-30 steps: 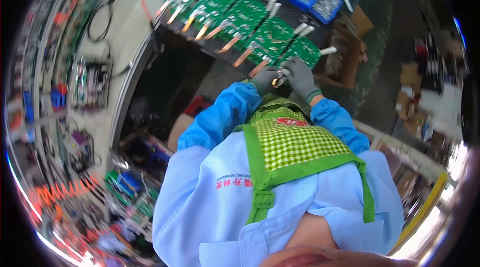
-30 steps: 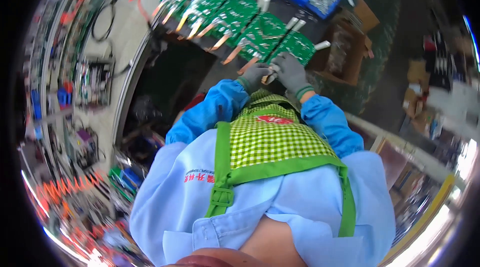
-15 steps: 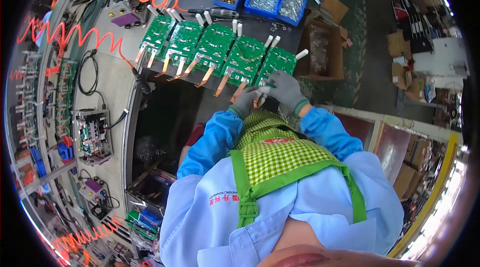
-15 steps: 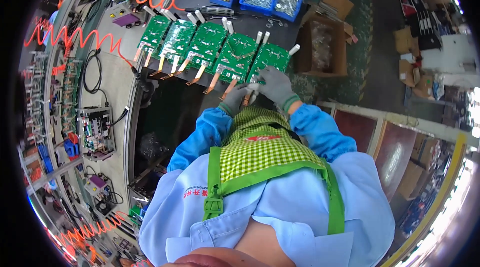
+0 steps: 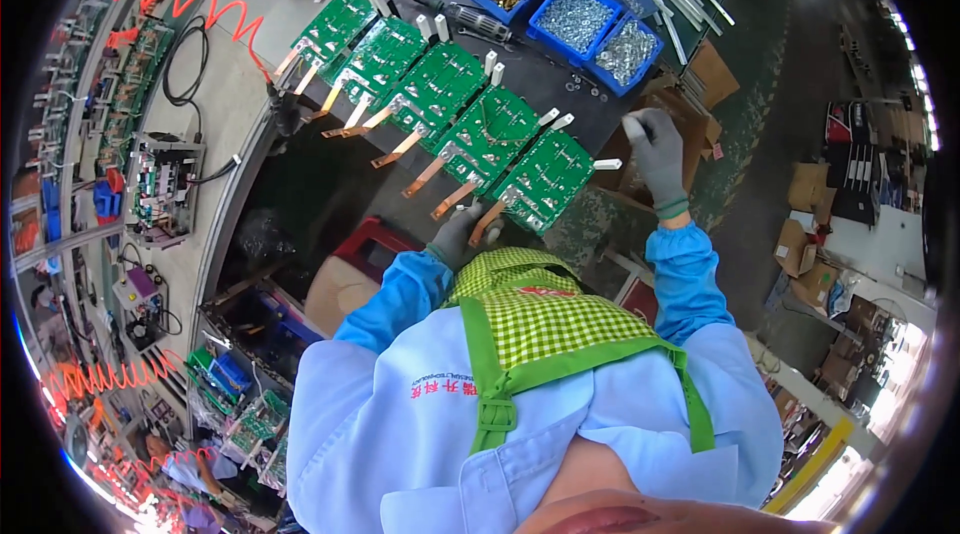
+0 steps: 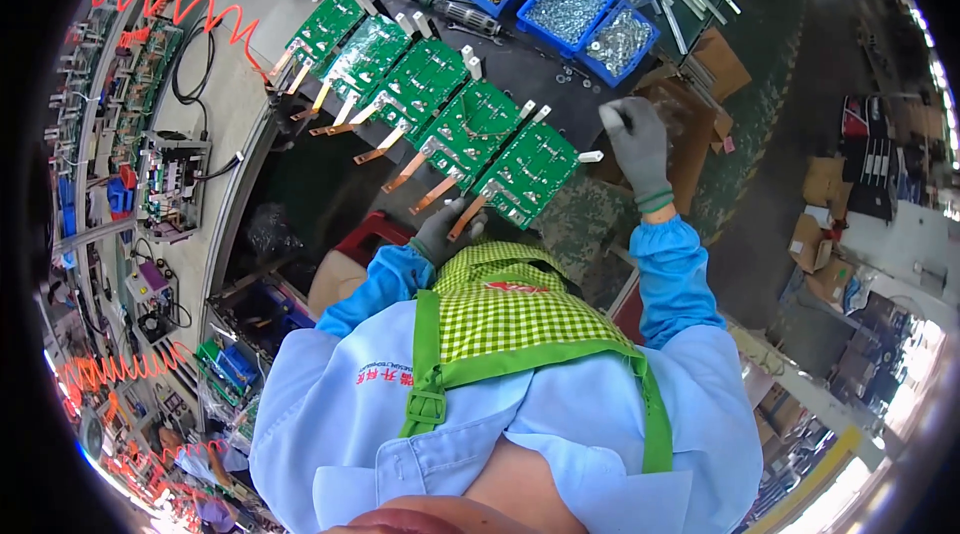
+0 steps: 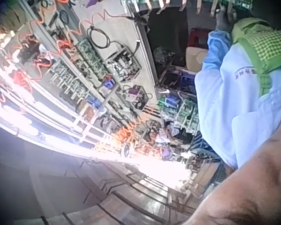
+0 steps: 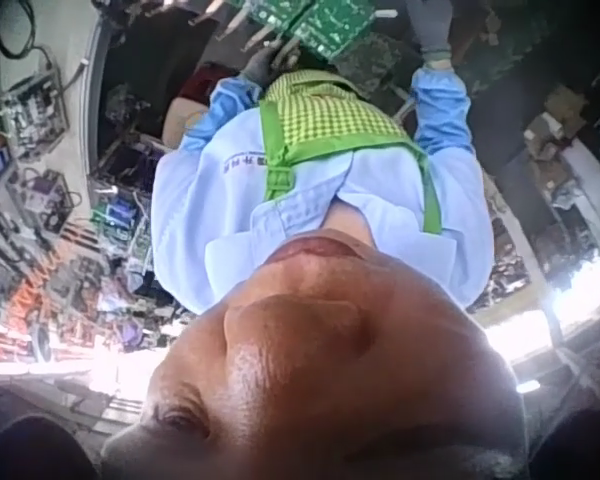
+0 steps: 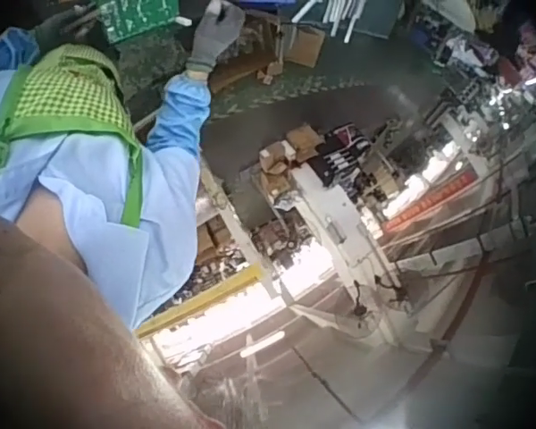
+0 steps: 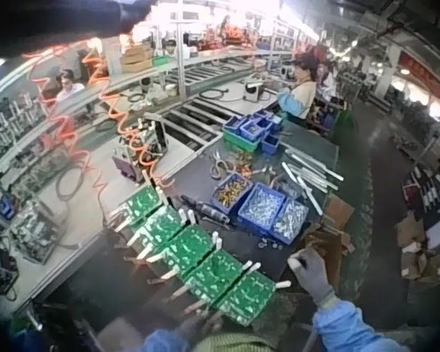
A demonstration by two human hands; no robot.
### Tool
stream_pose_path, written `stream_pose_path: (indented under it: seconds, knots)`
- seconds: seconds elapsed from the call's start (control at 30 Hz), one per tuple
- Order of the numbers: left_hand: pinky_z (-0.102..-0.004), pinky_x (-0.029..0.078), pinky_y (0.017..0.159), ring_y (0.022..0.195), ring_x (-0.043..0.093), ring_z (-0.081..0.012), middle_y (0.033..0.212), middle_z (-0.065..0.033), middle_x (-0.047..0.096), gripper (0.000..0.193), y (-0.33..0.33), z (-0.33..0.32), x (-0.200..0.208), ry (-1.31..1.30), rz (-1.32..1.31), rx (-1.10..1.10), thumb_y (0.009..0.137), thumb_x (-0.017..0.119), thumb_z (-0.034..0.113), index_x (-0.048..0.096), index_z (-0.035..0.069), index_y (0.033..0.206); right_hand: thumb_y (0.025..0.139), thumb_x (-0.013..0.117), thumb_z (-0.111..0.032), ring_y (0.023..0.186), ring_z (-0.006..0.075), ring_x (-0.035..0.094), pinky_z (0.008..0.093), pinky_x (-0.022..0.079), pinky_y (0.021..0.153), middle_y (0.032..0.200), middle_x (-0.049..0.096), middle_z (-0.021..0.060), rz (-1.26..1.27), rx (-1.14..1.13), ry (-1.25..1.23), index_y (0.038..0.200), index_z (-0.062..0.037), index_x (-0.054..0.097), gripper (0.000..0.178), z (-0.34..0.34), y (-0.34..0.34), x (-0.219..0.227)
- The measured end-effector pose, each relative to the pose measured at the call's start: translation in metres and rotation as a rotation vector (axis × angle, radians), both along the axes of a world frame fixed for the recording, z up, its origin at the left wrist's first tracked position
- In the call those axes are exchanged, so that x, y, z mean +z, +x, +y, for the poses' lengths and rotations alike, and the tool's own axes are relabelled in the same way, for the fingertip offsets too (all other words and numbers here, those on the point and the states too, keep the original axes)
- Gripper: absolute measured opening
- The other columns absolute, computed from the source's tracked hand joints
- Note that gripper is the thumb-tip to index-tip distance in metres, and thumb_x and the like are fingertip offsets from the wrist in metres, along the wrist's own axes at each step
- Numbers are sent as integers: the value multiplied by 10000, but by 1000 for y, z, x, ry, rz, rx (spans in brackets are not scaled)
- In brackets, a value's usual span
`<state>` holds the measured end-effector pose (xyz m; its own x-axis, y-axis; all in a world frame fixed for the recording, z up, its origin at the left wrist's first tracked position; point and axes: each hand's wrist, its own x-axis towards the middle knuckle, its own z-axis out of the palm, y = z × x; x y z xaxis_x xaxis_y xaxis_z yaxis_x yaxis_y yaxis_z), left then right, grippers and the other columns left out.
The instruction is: Assembling components and brackets onto printed circuit boards using an electric screwdriver.
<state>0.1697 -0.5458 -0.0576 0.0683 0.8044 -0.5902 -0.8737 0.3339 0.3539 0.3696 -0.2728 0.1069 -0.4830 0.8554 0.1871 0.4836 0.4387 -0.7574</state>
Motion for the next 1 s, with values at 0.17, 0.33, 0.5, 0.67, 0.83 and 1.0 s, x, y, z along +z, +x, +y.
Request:
stream_pose_path:
  seconds: [0.17,0.33,0.5,0.67,0.83,1.0]
  knots:
    - [-336,491,780,950,553,-263,1091,-141,535,388,5,3,-20,91,-238,57,927,442,265,426,18,1226,809,621,-220,739,238,556,324,435,670,788,562,108,33,180,97,838,-17,597,207,41,-23,7]
    - [-308,491,865,1005,553,-231,1125,-138,521,395,7,-9,-8,-225,-252,185,895,497,144,399,8,1253,818,618,-242,751,227,547,322,435,655,811,553,95,-32,376,0,838,-30,598,213,52,-39,11]
    - [-301,500,851,1050,531,-236,1138,-143,511,436,25,-15,-8,36,609,-201,871,519,106,374,10,1270,787,634,-232,786,237,561,335,452,667,850,564,91,-45,622,46,867,-53,603,199,19,-59,19]
    - [-241,524,736,902,597,-203,1117,-138,542,350,39,-4,-3,-186,10,133,897,499,148,408,51,1220,801,586,-238,806,287,582,383,483,686,949,559,123,-363,771,113,1060,-79,543,307,-41,-85,-7]
    - [-215,499,586,754,585,-125,1016,-108,590,237,51,-12,17,-295,141,84,914,491,209,468,98,1122,802,560,-229,836,308,586,421,484,683,931,539,137,-673,658,111,1042,-98,522,276,-57,-126,-49]
    - [-216,469,641,715,563,-105,846,-47,582,154,59,-14,16,-115,221,-45,894,535,174,519,70,1007,786,587,-184,786,317,577,407,474,685,925,545,132,-458,597,101,1003,-101,558,235,-43,-127,-66]
